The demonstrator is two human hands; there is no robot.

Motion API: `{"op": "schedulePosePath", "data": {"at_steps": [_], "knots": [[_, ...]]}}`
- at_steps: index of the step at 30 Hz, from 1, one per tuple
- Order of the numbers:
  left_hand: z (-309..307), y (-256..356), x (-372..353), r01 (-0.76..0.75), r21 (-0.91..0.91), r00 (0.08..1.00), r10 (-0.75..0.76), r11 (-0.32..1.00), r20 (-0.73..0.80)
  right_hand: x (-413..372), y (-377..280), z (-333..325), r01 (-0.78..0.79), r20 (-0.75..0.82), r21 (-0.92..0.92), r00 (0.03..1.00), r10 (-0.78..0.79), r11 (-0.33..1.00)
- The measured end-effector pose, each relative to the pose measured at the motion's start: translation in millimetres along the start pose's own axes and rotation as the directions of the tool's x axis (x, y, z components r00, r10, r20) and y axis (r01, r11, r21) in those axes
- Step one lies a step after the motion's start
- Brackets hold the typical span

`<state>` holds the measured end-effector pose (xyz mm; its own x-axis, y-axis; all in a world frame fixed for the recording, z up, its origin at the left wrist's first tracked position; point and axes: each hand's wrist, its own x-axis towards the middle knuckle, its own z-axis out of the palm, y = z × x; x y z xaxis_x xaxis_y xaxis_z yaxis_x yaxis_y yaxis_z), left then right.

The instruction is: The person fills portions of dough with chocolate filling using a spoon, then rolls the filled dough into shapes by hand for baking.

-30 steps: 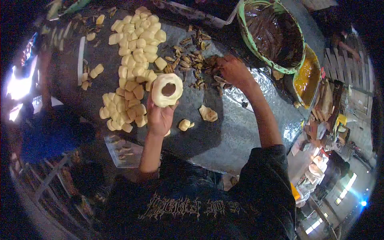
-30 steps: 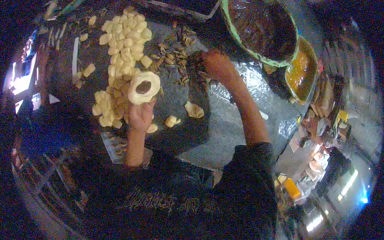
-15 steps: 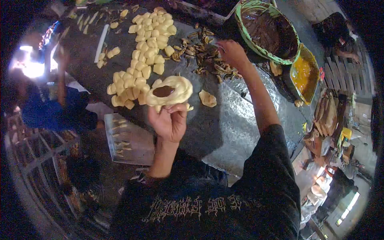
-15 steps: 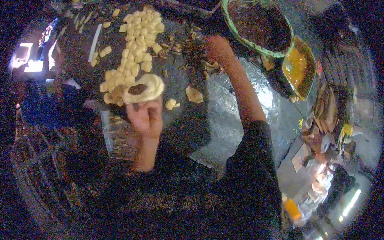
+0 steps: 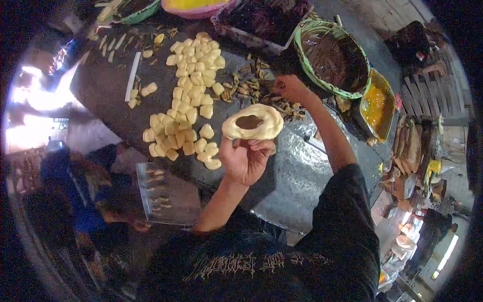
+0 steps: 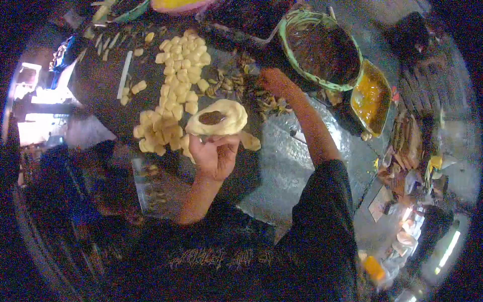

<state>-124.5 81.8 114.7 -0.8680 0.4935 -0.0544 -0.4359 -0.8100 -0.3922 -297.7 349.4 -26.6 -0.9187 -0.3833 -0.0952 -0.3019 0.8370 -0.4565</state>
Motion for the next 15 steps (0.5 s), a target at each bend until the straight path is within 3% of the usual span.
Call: {"op": "schedulePosePath", "data": {"at_steps": [2, 6, 8, 9, 11, 12, 13, 14, 15], "knots": [[-4.0, 2.1, 13.7, -0.006, 0.086, 0.999, 0.002, 0.996, 0.046, -11.5, -13.7, -17.2, -0.009, -0.083, 0.094, 0.996, 0.016, 0.996], [-7.2, 4.9, 37.9, 0.033, 0.311, 0.977, -0.096, 0.950, 0.189, -30.9, -26.9, -30.9, -0.202, -0.157, 0.278, 0.955, 0.252, 0.939], [-8.8, -0.7, 44.7, -0.054, 0.321, 0.985, -0.002, 0.946, 0.171, -40.6, -46.1, -44.8, -0.288, -0.150, 0.422, 0.913, 0.380, 0.860], [-9.5, -4.2, 47.5, -0.101, 0.327, 0.985, 0.048, 0.939, 0.165, -46.6, -53.2, -50.3, -0.250, -0.209, 0.480, 0.898, 0.386, 0.841], [-13.7, -11.0, 55.2, -0.257, 0.433, 0.942, 0.123, 0.864, 0.312, -59.1, -73.2, -64.0, -0.150, -0.324, 0.580, 0.859, 0.396, 0.801], [-14.0, -14.7, 56.2, -0.331, 0.567, 0.930, 0.159, 0.754, 0.332, -68.8, -107.7, -87.0, -0.125, -0.274, 0.753, 0.833, 0.481, 0.646], [-14.1, -18.4, 57.1, -0.393, 0.682, 0.916, 0.194, 0.617, 0.351, -77.0, -130.0, -103.3, -0.071, -0.327, 0.779, 0.801, 0.501, 0.623], [-12.0, -22.3, 55.6, -0.401, 0.838, 0.913, 0.243, 0.370, 0.329, -84.7, -148.3, -116.5, -0.013, -0.378, 0.800, 0.765, 0.521, 0.600], [-10.4, -27.2, 55.0, -0.400, 0.869, 0.904, 0.280, 0.291, 0.322, -93.2, -166.8, -127.7, 0.049, -0.426, 0.816, 0.724, 0.542, 0.576]]}}
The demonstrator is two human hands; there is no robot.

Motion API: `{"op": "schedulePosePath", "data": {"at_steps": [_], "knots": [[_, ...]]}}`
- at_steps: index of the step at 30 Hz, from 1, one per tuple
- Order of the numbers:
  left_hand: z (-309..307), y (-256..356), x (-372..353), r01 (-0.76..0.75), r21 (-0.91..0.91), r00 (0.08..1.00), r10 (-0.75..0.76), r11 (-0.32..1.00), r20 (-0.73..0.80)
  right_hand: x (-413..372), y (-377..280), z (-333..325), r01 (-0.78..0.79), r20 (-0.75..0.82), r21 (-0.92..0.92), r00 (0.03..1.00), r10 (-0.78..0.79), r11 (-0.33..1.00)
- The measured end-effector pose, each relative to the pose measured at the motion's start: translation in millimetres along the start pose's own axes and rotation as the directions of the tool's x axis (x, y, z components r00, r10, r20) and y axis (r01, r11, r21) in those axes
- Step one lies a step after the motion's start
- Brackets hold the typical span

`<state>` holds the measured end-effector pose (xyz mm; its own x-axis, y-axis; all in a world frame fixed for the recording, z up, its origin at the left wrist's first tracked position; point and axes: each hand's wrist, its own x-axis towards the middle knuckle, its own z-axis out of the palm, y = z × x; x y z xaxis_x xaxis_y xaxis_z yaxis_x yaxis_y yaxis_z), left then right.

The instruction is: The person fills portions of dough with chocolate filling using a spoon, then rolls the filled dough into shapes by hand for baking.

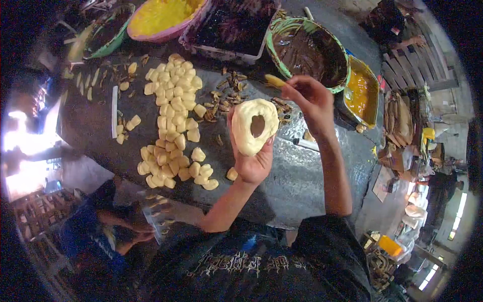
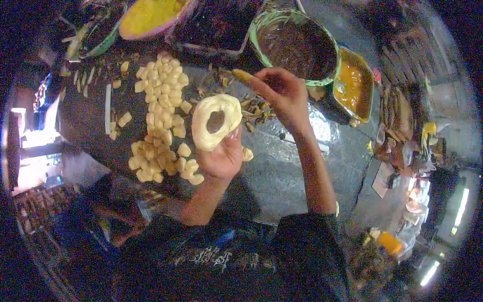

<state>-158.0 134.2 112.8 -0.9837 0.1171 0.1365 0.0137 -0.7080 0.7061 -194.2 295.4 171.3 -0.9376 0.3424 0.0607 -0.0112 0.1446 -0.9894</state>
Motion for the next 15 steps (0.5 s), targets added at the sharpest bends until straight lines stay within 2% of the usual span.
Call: {"op": "schedulePosePath", "data": {"at_steps": [1, 2, 4, 5, 6, 7, 9, 12, 15], "knots": [[5.0, 0.2, -1.3, -0.005, 0.085, 0.999, 0.008, 0.996, -0.038, -14.7, -21.8, 1.9, 0.044, -0.017, 0.029, 0.999, -0.043, 0.999], [11.6, -1.1, -2.6, -0.009, -0.040, 0.998, 0.007, 0.999, -0.062, -30.6, -42.5, 3.6, 0.090, -0.037, 0.057, 0.995, -0.088, 0.994], [20.8, -2.6, -6.2, -0.037, -0.144, 0.998, 0.028, 0.989, -0.065, -55.9, -64.7, 7.3, 0.207, -0.052, 0.121, 0.978, -0.202, 0.971], [26.0, -2.2, -7.5, -0.063, -0.125, 0.997, 0.058, 0.990, -0.044, -65.8, -71.5, 9.5, 0.276, -0.046, 0.157, 0.961, -0.272, 0.948], [35.4, 0.3, -15.8, -0.042, -0.250, 0.995, 0.018, 0.967, -0.099, -74.8, -77.9, 8.6, 0.343, -0.041, 0.193, 0.939, -0.342, 0.919], [47.2, 5.7, -22.7, -0.036, -0.372, 0.988, -0.022, 0.927, -0.153, -83.5, -84.8, 4.9, 0.387, 0.004, 0.142, 0.920, -0.392, 0.911], [56.2, 3.5, -38.8, -0.067, -0.352, 0.986, 0.008, 0.934, -0.167, -100.5, -97.4, -4.0, 0.481, 0.102, 0.043, 0.870, -0.482, 0.876], [65.2, -0.6, -62.7, -0.094, -0.365, 0.989, 0.044, 0.926, -0.144, -127.1, -110.1, -24.0, 0.536, 0.209, -0.018, 0.828, -0.521, 0.844], [77.3, 1.4, -91.9, -0.095, -0.400, 0.993, 0.058, 0.911, -0.103, -156.8, -126.2, -51.7, 0.708, 0.311, -0.109, 0.691, -0.653, 0.697]]}}
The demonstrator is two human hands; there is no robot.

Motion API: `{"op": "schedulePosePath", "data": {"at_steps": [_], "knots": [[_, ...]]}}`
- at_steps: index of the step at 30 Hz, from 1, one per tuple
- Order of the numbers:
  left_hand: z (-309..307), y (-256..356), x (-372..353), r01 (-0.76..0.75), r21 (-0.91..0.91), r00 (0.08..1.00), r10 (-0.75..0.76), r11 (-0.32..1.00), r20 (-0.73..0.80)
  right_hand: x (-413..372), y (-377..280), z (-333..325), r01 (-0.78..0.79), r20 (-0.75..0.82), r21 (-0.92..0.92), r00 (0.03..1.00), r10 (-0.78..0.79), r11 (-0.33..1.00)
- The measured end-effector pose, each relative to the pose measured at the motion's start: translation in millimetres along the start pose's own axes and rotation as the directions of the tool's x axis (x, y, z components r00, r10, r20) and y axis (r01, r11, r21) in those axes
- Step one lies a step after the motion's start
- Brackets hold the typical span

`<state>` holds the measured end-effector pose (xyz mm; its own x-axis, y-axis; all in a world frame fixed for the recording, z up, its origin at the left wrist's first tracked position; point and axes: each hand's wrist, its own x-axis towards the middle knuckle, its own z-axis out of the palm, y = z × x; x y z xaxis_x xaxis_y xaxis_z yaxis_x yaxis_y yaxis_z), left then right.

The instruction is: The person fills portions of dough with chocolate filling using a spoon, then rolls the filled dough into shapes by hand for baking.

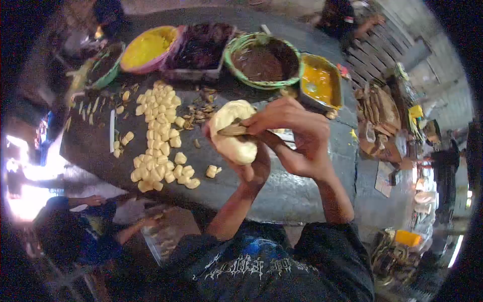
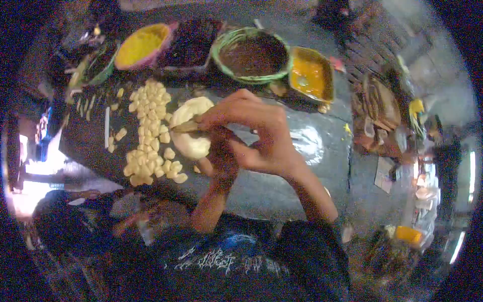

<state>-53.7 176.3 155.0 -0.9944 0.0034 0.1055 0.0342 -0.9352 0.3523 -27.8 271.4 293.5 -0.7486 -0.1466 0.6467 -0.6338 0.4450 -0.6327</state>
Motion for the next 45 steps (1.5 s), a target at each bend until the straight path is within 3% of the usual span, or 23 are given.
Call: {"op": "schedulePosePath", "data": {"at_steps": [2, 4, 7, 11, 18, 19, 21, 22, 25, 26, 27, 28, 29, 31, 34, 37, 38, 40, 41, 42, 43, 44, 45], "knots": [[8.1, -1.2, -26.6, 0.041, -0.037, 0.998, -0.040, 0.998, 0.043, -19.0, -26.3, -16.5, 0.059, 0.034, -0.099, 0.998, -0.056, 0.993], [19.3, -4.6, -57.1, 0.119, -0.087, 0.990, -0.111, 0.989, 0.090, -45.3, -46.1, -26.8, 0.222, 0.033, -0.124, 0.975, -0.220, 0.967], [30.9, -8.8, -96.4, 0.260, -0.136, 0.958, -0.237, 0.956, 0.163, -79.9, -83.4, -45.1, 0.315, 0.105, -0.180, 0.948, -0.300, 0.932], [42.2, -8.2, -143.7, 0.386, -0.181, 0.909, -0.340, 0.904, 0.242, -128.5, -116.6, -55.5, 0.391, -0.001, -0.334, 0.909, -0.416, 0.857], [52.4, -22.5, -179.8, 0.524, -0.233, 0.825, -0.421, 0.819, 0.376, -179.0, -161.3, -94.0, 0.309, -0.158, -0.368, 0.909, -0.386, 0.877], [60.0, -21.2, -184.6, 0.517, -0.198, 0.821, -0.417, 0.833, 0.389, -182.8, -163.3, -98.9, 0.298, -0.183, -0.377, 0.904, -0.386, 0.877], [111.5, 9.2, -202.2, 0.407, 0.040, 0.866, -0.400, 0.912, 0.301, -189.2, -168.6, -102.2, 0.197, -0.272, -0.421, 0.903, -0.331, 0.885], [92.2, -2.4, -188.3, -0.028, 0.387, 0.815, -0.203, 0.922, 0.543, -192.9, -166.8, -102.1, 0.146, -0.319, -0.419, 0.900, -0.296, 0.896], [116.2, -2.1, -202.3, -0.304, 0.485, 0.816, -0.039, 0.820, 0.576, -195.2, -159.4, -97.6, 0.046, -0.379, -0.380, 0.903, -0.201, 0.924], [122.2, 11.4, -196.5, -0.218, 0.524, 0.788, -0.169, 0.823, 0.592, -195.1, -154.3, -95.7, 0.100, -0.408, -0.428, 0.866, -0.291, 0.898], [127.1, 18.9, -196.7, -0.106, 0.538, 0.814, -0.237, 0.836, 0.531, -195.7, -152.0, -94.5, 0.010, -0.425, -0.391, 0.885, -0.190, 0.921], [127.9, 21.0, -193.1, -0.181, 0.541, 0.810, -0.187, 0.821, 0.555, -196.6, -145.4, -93.5, -0.030, -0.462, -0.274, 0.881, -0.104, 0.961], [127.2, 19.6, -189.6, -0.096, 0.432, 0.807, -0.184, 0.897, 0.561, -192.7, -146.3, -93.5, -0.056, -0.471, -0.252, 0.879, -0.072, 0.966], [127.7, 28.3, -182.1, -0.137, 0.460, 0.799, -0.177, 0.877, 0.575, -186.8, -133.1, -95.6, -0.050, -0.404, -0.399, 0.906, -0.126, 0.915], [124.7, 36.5, -165.0, -0.035, 0.440, 0.809, -0.233, 0.898, 0.540, -166.1, -122.2, -66.4, -0.054, -0.571, -0.044, 0.821, 0.019, 0.998], [104.8, 39.4, -125.7, -0.262, 0.515, 0.729, -0.183, 0.816, 0.660, -151.6, -103.4, -62.1, -0.218, -0.382, 0.364, 0.852, 0.358, 0.906], [96.8, 41.4, -111.7, -0.240, 0.541, 0.716, -0.229, 0.806, 0.659, -151.7, -93.1, -67.0, -0.318, -0.262, 0.324, 0.875, 0.407, 0.891], [83.2, 44.7, -82.3, -0.193, 0.592, 0.686, -0.324, 0.782, 0.651, -141.8, -80.6, -65.9, -0.444, -0.235, 0.036, 0.867, 0.439, 0.895], [75.8, 44.8, -68.8, -0.241, 0.650, 0.685, -0.347, 0.721, 0.640, -136.3, -74.0, -63.1, -0.489, -0.223, -0.113, 0.861, 0.458, 0.865], [67.7, 44.5, -57.6, -0.287, 0.701, 0.684, -0.372, 0.653, 0.627, -133.1, -61.3, -57.8, -0.423, -0.265, -0.186, 0.891, 0.370, 0.887], [60.2, 43.6, -49.3, -0.331, 0.746, 0.683, -0.398, 0.579, 0.612, -134.4, -49.0, -51.9, -0.457, -0.267, -0.174, 0.875, 0.405, 0.872], [54.3, 42.4, -44.3, -0.183, 0.791, 0.709, -0.479, 0.584, 0.518, -138.0, -36.9, -45.9, -0.491, -0.269, -0.161, 0.857, 0.440, 0.856], [39.9, 39.4, -39.3, -0.270, 0.816, 0.704, -0.474, 0.511, 0.529, -141.6, -26.4, -39.8, -0.523, -0.273, -0.148, 0.837, 0.474, 0.839]]}}
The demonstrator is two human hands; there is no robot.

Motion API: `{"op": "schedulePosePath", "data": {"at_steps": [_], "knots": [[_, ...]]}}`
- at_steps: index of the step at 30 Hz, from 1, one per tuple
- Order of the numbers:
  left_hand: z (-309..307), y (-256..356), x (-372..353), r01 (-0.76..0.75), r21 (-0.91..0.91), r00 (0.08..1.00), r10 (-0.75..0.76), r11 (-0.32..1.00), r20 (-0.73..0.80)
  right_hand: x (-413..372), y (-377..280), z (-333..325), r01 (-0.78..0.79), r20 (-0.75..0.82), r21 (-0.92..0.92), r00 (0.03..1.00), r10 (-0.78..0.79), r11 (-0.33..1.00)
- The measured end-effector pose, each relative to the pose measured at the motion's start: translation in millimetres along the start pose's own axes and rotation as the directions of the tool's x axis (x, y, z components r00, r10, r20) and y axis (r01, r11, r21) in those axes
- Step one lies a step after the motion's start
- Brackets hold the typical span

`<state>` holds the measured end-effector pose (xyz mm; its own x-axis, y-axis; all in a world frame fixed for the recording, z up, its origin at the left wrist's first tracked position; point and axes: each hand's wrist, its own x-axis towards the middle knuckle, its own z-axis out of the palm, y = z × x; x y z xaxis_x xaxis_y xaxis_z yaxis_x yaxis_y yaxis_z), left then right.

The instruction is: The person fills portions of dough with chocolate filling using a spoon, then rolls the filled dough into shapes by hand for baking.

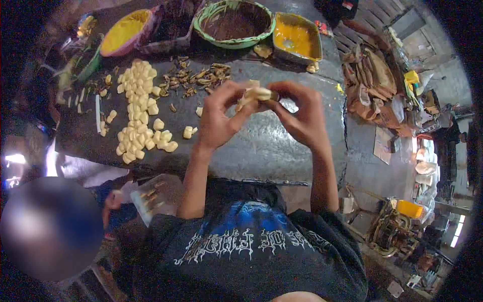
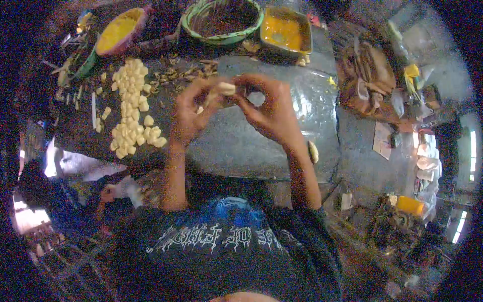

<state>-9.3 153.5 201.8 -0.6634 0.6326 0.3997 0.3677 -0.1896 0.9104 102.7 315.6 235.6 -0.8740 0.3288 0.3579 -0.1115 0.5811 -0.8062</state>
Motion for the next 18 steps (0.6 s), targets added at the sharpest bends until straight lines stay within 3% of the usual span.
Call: {"op": "schedulePosePath", "data": {"at_steps": [2, 4, 5, 8, 9, 12, 13, 16, 18], "knots": [[-6.4, -32.9, -11.2, -0.033, 0.227, 0.999, 0.029, 0.973, 0.022, -8.6, 25.7, 17.5, -0.064, 0.024, -0.012, 0.998, 0.064, 0.998], [-3.4, -46.3, -23.4, 0.147, 0.205, 0.989, -0.149, 0.968, -0.005, -25.5, 57.4, 41.8, -0.175, -0.010, 0.067, 0.984, 0.176, 0.982], [-1.3, -54.3, -30.7, 0.249, 0.184, 0.967, -0.255, 0.951, 0.007, -34.1, 64.0, 43.4, -0.309, 0.045, 0.093, 0.951, 0.306, 0.947], [20.3, -84.6, -56.8, 0.423, 0.035, 0.905, -0.424, 0.906, 0.026, -65.0, 82.7, 49.6, -0.321, -0.003, -0.087, 0.947, 0.322, 0.943], [29.6, -93.9, -65.0, 0.455, -0.028, 0.891, -0.454, 0.890, 0.035, -79.7, 102.2, 52.0, -0.301, 0.026, 0.009, 0.953, 0.301, 0.954], [56.6, -102.7, -83.6, 0.451, 0.011, 0.892, -0.452, 0.892, 0.011, -102.4, 99.7, 46.8, -0.310, 0.009, 0.030, 0.951, 0.310, 0.950], [64.5, -103.9, -89.4, 0.446, -0.007, 0.895, -0.446, 0.895, 0.010, -101.4, 84.9, 35.9, -0.304, 0.049, -0.039, 0.951, 0.305, 0.952], [78.9, -105.7, -102.9, 0.473, -0.040, 0.880, -0.474, 0.880, -0.014, -119.1, 97.8, 32.3, -0.333, -0.110, 0.056, 0.935, 0.338, 0.941], [82.6, -103.5, -108.5, 0.539, -0.040, 0.840, -0.541, 0.841, -0.050, -132.2, 126.4, 38.9, -0.303, -0.127, 0.044, 0.943, 0.306, 0.952]]}}
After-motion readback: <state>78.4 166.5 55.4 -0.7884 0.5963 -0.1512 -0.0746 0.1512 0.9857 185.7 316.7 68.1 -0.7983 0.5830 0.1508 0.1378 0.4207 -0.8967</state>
